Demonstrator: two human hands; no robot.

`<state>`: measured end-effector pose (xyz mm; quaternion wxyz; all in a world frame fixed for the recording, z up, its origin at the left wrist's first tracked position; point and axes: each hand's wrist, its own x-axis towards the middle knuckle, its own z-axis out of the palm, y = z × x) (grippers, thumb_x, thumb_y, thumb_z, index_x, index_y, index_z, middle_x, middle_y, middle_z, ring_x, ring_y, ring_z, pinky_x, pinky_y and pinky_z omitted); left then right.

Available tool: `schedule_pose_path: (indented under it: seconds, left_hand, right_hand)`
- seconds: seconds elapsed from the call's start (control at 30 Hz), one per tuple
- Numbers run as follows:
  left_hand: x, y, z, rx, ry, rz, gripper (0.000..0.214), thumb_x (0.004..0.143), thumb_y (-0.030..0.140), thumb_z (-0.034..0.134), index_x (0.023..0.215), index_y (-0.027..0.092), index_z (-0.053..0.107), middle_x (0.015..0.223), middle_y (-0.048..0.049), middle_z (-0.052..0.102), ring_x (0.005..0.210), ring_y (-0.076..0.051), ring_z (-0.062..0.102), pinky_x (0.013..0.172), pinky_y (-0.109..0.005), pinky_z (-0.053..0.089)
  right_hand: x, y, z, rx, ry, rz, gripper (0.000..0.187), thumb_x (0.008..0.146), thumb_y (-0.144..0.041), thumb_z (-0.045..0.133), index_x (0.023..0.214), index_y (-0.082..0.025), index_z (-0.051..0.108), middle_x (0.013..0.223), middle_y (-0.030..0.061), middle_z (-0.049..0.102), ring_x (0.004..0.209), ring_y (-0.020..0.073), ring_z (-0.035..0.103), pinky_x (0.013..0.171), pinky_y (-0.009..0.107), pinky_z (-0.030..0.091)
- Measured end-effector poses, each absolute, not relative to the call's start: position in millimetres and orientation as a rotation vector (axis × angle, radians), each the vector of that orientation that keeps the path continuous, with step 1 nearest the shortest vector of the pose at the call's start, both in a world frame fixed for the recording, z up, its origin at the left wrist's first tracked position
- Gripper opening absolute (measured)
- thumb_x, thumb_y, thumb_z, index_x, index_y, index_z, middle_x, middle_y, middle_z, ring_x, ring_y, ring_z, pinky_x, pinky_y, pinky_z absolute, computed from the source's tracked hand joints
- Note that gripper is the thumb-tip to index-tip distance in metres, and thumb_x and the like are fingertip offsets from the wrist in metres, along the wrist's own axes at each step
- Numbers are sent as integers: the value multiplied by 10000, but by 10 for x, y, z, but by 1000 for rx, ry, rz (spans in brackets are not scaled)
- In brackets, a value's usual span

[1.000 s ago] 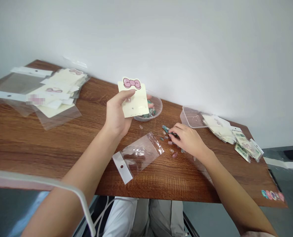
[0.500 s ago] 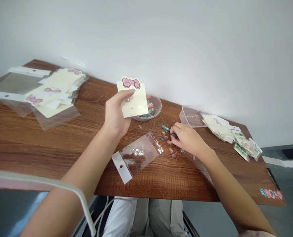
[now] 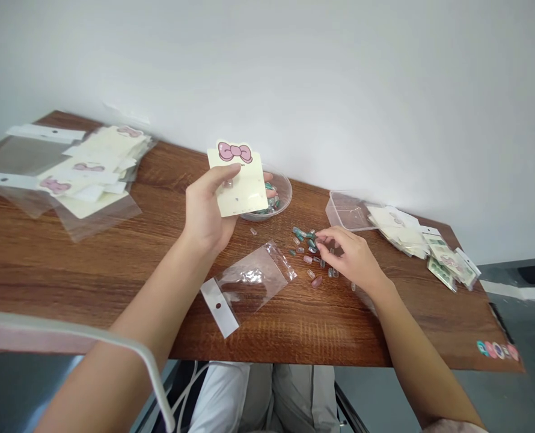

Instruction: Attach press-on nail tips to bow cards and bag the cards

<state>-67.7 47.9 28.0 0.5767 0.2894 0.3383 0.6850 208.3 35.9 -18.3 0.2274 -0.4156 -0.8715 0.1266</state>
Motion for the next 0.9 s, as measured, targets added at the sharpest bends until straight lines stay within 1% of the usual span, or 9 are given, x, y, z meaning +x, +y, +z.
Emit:
schedule_pose_path:
  seconds: [0.13, 0.27, 0.43, 0.53, 0.6, 0.67, 0.73, 0.83, 0.9]
  left_hand:
    - [-665, 461, 306, 667, 807, 1595, 196, 772, 295, 671, 940, 196, 695, 941, -120, 783, 1177, -395, 722, 892, -479, 659]
    - [-638, 417, 374, 671, 766, 1597, 117, 815, 234, 653, 902, 200, 723, 888, -98, 791, 1206, -412, 696, 901, -527, 658]
    - [-610, 402, 405, 627, 747, 1624, 153, 820, 167, 640, 934, 226, 722, 876, -43, 774, 1144, -362, 717, 940, -511, 645]
    - [-605, 428, 366, 656, 791, 1631, 120, 830, 188, 635, 903, 179, 729, 890, -73, 764, 1099, -352, 727, 952, -518, 637]
    - [-600, 448, 340, 672, 802, 1673, 133, 828, 189, 618, 885, 137, 726, 894, -97, 742, 1062, -356, 741, 953, -564, 620]
    - [-591, 460, 332, 676, 782, 1712, 130, 816, 174, 607, 868, 122, 715, 898, -105, 716, 1034, -360, 750, 959, -595, 601]
    - [-578, 459, 345, 671, 774, 1713, 110, 798, 157, 610, 842, 125, 705, 902, -102, 701, 1008, -357, 753, 960, -593, 595]
    - [-553, 444, 384, 660, 801, 1716, 92, 770, 149, 611, 805, 135, 694, 899, -94, 688, 937, -346, 750, 924, -585, 607]
    - [-537, 439, 406, 656, 837, 1716, 86, 757, 158, 614, 790, 136, 691, 879, -96, 670, 899, -350, 746, 902, -596, 608]
  right_hand:
    - [2132, 310, -210, -1138, -2293, 342, 182, 1007, -207, 543, 1085, -249, 701, 1015, 60, 765, 903, 203, 728, 849, 364, 580]
    - [2182, 253, -247, -1172, -2177, 418, 172, 1002, -220, 563, 1044, -264, 724, 1004, 48, 790, 914, 209, 743, 861, 378, 585]
    - [2243, 224, -359, -1245, -2029, 604, 97, 968, -235, 635, 970, -240, 732, 936, 33, 793, 819, 185, 745, 777, 335, 594]
    - [2260, 230, -402, -1305, -1880, 754, 60, 936, -282, 698, 926, -230, 724, 877, 27, 792, 778, 190, 755, 745, 332, 596]
    - [2265, 230, -397, -1324, -1753, 865, 117, 923, -344, 729, 925, -228, 718, 857, 32, 796, 790, 205, 768, 730, 337, 600]
    - [2271, 223, -369, -1336, -1630, 995, 184, 914, -410, 741, 940, -230, 710, 923, 51, 814, 829, 221, 781, 711, 341, 609]
    - [2279, 211, -329, -1358, -1580, 1091, 212, 911, -443, 739, 945, -235, 707, 1055, 73, 821, 890, 232, 786, 713, 348, 614]
    - [2296, 187, -274, -1386, -1663, 1105, 187, 917, -427, 728, 923, -241, 713, 1183, 79, 800, 922, 227, 769, 736, 360, 597]
    - [2307, 173, -250, -1383, -1723, 1086, 164, 936, -408, 704, 922, -244, 710, 1221, 71, 785, 874, 207, 754, 727, 359, 578]
